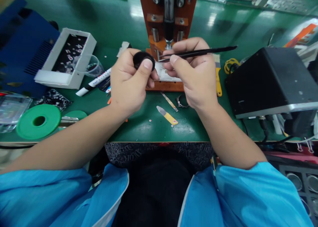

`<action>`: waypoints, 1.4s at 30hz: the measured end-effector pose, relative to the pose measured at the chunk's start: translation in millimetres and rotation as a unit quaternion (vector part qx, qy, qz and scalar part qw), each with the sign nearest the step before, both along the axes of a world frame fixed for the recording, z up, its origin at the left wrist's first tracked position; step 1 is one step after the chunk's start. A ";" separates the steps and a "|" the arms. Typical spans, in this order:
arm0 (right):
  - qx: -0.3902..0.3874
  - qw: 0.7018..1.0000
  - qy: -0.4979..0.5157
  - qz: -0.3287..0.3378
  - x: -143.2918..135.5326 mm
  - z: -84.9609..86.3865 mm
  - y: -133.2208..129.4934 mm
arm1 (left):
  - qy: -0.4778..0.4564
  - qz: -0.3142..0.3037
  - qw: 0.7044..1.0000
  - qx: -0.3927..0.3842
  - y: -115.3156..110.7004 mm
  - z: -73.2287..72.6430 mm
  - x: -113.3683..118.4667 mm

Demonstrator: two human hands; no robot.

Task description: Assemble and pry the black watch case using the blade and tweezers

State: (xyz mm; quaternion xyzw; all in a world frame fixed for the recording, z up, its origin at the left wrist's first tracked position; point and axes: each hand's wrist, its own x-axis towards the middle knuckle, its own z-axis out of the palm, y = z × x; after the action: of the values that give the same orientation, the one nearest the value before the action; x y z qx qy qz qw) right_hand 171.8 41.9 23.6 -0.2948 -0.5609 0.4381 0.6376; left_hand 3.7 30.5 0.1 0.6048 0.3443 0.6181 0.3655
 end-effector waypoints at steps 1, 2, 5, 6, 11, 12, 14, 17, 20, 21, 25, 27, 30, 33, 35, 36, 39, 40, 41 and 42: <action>0.009 1.000 0.002 0.004 -0.7 1.5 -1.5 | 0.006 -0.002 1.000 -0.008 -2.0 1.8 0.9; 0.024 1.000 0.006 0.007 -1.7 3.1 -3.2 | 0.014 -0.004 1.000 -0.013 -3.3 3.1 1.4; 0.082 0.997 0.010 0.013 -5.4 7.0 -8.4 | 0.047 -0.011 0.999 -0.026 -2.5 2.6 0.7; 0.094 0.996 0.002 0.008 -6.7 7.6 -9.8 | 0.051 -0.014 0.998 -0.030 -1.3 1.6 0.2; 0.134 0.990 -0.027 -0.031 -9.6 7.7 -13.4 | 0.016 -0.034 0.998 -0.048 2.6 -0.7 -0.5; 0.137 0.990 -0.029 -0.033 -9.5 8.0 -13.9 | 0.009 -0.038 0.998 -0.051 2.4 -0.1 -0.4; 0.125 0.991 -0.039 -0.036 -8.6 9.0 -15.3 | 0.005 -0.046 0.997 -0.063 1.1 1.7 -0.4; 0.113 0.992 -0.052 -0.035 -7.0 9.7 -16.5 | 0.006 -0.057 0.996 -0.074 -1.9 4.4 -1.1; 0.140 0.988 -0.053 -0.033 -5.3 7.9 -14.7 | 0.019 -0.060 0.995 -0.071 -5.1 6.6 -1.6; 0.145 0.987 -0.058 -0.033 -4.7 7.2 -13.9 | 0.026 -0.056 0.996 -0.072 -6.1 7.4 -1.6; 0.132 0.987 -0.083 -0.048 -2.7 6.9 -12.3 | 0.059 -0.037 0.994 -0.080 -9.2 10.3 -1.2; 0.134 0.986 -0.086 -0.051 -2.4 7.8 -13.1 | 0.069 -0.034 0.994 -0.075 -9.5 10.7 -1.0; 0.142 0.984 -0.091 -0.051 -2.0 8.7 -14.2 | 0.076 -0.033 0.994 -0.067 -9.3 10.0 -1.4; 0.144 0.984 -0.095 -0.048 -0.8 8.5 -14.0 | 0.098 -0.021 0.993 -0.058 -9.8 9.7 -2.2; 0.150 0.983 -0.096 -0.044 -0.2 8.1 -13.0 | 0.114 -0.010 0.992 -0.048 -10.8 10.7 -2.8; 0.155 0.982 -0.097 -0.042 0.0 8.0 -12.4 | 0.121 -0.006 0.992 -0.042 -11.5 11.5 -3.1; 0.172 0.980 -0.097 -0.038 -0.7 8.0 -10.8 | 0.144 0.007 0.989 -0.031 -13.6 15.0 -3.5; 0.175 0.979 -0.096 -0.038 -1.1 8.2 -10.5 | 0.151 0.012 0.988 -0.031 -14.2 16.3 -3.5; 0.178 0.979 -0.096 -0.038 -1.5 8.5 -10.3 | 0.155 0.015 0.987 -0.033 -14.8 17.5 -3.5; 0.179 0.978 -0.097 -0.037 -1.7 8.8 -10.2 | 0.158 0.016 0.987 -0.036 -15.4 18.6 -3.4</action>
State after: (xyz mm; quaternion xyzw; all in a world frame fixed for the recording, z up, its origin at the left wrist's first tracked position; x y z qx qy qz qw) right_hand 170.1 31.6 32.4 -0.2380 -0.6779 0.2759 0.6385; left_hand 0.4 15.1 18.7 0.6757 0.4296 0.5074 0.3184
